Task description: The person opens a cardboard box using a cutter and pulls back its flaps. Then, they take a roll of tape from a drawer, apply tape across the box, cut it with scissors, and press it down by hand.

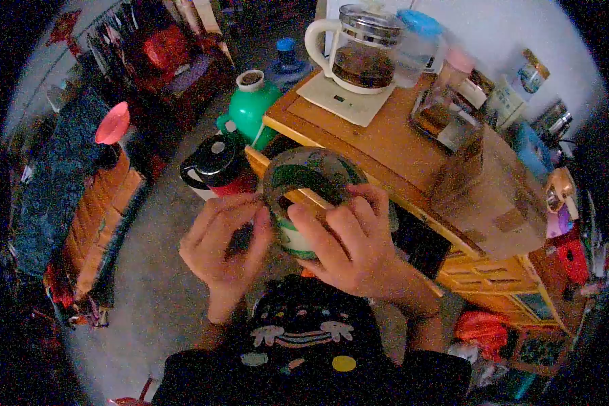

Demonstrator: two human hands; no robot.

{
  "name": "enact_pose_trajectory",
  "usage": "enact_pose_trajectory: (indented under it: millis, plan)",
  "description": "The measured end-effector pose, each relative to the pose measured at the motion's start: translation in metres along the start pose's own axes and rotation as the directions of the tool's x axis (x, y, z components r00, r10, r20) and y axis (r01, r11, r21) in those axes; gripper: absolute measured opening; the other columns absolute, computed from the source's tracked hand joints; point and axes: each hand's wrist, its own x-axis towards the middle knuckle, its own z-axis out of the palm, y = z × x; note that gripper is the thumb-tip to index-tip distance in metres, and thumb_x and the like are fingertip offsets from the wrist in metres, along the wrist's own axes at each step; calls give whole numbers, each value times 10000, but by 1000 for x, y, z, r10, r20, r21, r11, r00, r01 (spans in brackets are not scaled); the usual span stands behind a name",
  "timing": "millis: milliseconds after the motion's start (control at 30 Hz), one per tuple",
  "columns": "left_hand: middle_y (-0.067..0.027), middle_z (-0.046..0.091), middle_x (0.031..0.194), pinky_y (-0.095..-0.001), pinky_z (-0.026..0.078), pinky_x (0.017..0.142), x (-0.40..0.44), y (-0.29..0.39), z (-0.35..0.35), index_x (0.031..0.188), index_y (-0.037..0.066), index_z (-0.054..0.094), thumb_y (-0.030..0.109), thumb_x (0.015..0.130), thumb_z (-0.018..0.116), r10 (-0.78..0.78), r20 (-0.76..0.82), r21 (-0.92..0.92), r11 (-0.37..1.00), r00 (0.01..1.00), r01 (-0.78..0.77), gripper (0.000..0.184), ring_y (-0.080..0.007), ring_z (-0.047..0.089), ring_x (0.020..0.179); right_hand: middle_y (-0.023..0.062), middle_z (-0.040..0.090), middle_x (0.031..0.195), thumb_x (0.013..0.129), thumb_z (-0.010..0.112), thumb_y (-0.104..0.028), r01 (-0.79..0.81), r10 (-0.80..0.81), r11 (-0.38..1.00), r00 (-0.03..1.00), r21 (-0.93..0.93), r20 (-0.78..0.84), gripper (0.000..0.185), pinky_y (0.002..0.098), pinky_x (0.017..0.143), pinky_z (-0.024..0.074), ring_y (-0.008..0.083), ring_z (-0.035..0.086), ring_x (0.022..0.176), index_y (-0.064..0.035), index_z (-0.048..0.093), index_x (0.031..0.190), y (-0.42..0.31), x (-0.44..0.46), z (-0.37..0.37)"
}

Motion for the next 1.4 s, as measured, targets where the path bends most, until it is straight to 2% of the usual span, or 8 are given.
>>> enact_pose_trajectory:
  millis: [333, 533, 700, 833, 933, 1133, 1200, 1400]
  plan:
    - [-106, 547, 751, -248, 450, 533, 3, -6, 3, 737, 1, 550, 39, 560, 657, -4, 43, -142, 990, 999, 10, 210, -206, 559, 634, 41, 396, 720, 418, 678, -214, -7, 6, 1000, 998, -19, -63, 581, 398, 651, 375, 183, 403, 614, -38, 517, 948, 2, -5, 5]
    - [-107, 548, 827, -257, 456, 571, 11, 0, 1, 780, 20, 551, 45, 574, 621, -169, 112, -221, 956, 979, 190, 219, -206, 566, 673, 40, 404, 730, 458, 683, -215, 34, -35, 999, 999, -19, -14, 546, 414, 698, 373, 183, 416, 630, -40, 518, 947, 5, -8, 8]
    - [-65, 559, 865, -256, 452, 558, 6, -11, -2, 782, 69, 563, 38, 581, 578, -166, 312, -162, 961, 936, 225, 204, -202, 566, 667, 52, 401, 679, 458, 716, -172, 50, -52, 998, 998, 34, 48, 515, 412, 668, 360, 196, 405, 581, -12, 509, 901, 7, -3, 12]
    - [-50, 563, 847, -262, 452, 549, 3, -17, -3, 778, 73, 564, 40, 578, 576, -161, 304, -201, 953, 939, 229, 203, -206, 565, 660, 51, 438, 780, 464, 687, -241, 61, -66, 996, 995, 70, 71, 577, 405, 671, 360, 200, 418, 653, -40, 499, 971, 10, -10, 18]
    - [-109, 568, 856, -281, 458, 648, 9, -15, -9, 774, 46, 582, 21, 578, 561, -197, 427, -171, 941, 883, 293, 199, -206, 569, 753, 51, 433, 774, 469, 691, -233, 52, -61, 992, 995, 112, 84, 570, 405, 673, 359, 204, 418, 648, -40, 498, 970, 11, -7, 16]
    - [-95, 566, 794, -283, 462, 590, 14, -36, -9, 759, 42, 557, 38, 580, 551, -17, 656, -199, 960, 754, 195, 179, -223, 564, 695, 49, 421, 758, 476, 685, -214, 63, -94, 970, 988, 234, 125, 562, 391, 623, 352, 211, 424, 640, -36, 491, 973, 15, -12, 18]
    - [-82, 493, 645, -281, 387, 431, 11, -44, -4, 712, 34, 519, 43, 596, 518, 73, 729, -390, 862, 681, 325, 116, -211, 505, 500, 49, 418, 758, 480, 680, -211, 88, -124, 966, 983, 242, 138, 558, 387, 611, 347, 213, 425, 642, -32, 487, 973, 15, -13, 20]
    - [-97, 449, 576, -273, 357, 405, 5, -49, 0, 677, 12, 512, 20, 572, 489, 84, 735, -426, 830, 673, 361, 108, -211, 483, 462, 43, 396, 747, 487, 668, -221, 132, -190, 957, 958, 257, 214, 553, 371, 589, 333, 205, 423, 639, -26, 480, 969, 19, -11, 22]
